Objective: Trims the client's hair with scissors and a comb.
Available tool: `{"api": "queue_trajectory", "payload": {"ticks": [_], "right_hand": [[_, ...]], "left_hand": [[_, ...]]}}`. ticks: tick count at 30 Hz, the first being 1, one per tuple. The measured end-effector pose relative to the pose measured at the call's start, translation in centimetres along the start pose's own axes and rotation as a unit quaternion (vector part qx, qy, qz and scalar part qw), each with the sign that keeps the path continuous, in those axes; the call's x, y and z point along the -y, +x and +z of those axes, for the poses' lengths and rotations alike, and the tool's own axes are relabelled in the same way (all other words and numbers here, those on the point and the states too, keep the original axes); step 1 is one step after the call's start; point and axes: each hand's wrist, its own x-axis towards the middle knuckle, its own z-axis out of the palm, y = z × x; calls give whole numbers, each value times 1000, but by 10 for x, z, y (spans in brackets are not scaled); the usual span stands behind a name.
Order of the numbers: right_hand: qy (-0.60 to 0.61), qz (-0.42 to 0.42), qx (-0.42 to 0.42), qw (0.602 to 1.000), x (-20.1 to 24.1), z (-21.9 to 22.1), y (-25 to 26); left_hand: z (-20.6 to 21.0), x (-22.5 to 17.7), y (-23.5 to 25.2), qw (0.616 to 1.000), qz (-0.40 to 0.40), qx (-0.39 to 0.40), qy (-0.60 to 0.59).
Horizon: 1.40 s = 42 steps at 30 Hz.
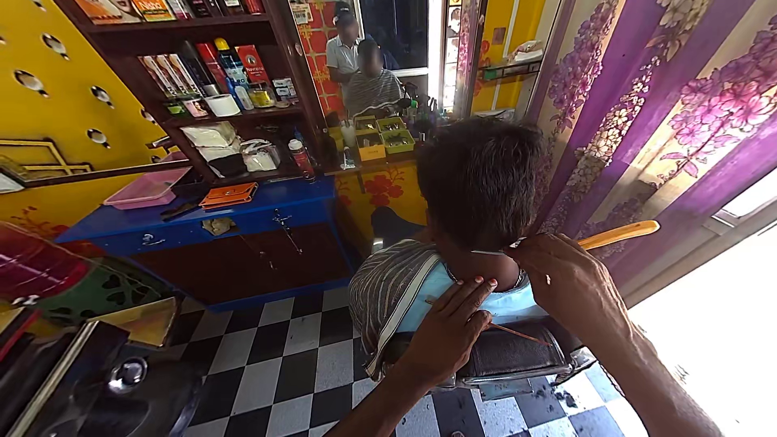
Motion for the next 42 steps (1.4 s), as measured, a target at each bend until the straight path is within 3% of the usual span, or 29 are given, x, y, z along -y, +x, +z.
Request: {"api": "queue_trajectory", "payload": {"ticks": [20,23,27,32,36,40,42], "right_hand": [[-13,18,-22,1000,9,1,-4],[-18,16,17,1000,12,3,-7],[-20,30,-29,999,14,-3,-7],[-18,14,34,999,11,6,-19],[-15,45,-23,999,10,-2,-14],[-19,21,54,998,11,7,-27],[-24,25,48,998,14,8,-27]], "left_hand": [[0,0,1,1000,-5,-2,-7],[0,-1,1,1000,-6,-4,-6],[0,0,1,1000,-3,-8,-11],[-1,1,-2,999,-2,-24,-21],[-1,1,-4,998,2,-41,-38],[-2,4,-6,996,1,-44,-75],[-2,4,-7,996,1,-45,-82]]}}
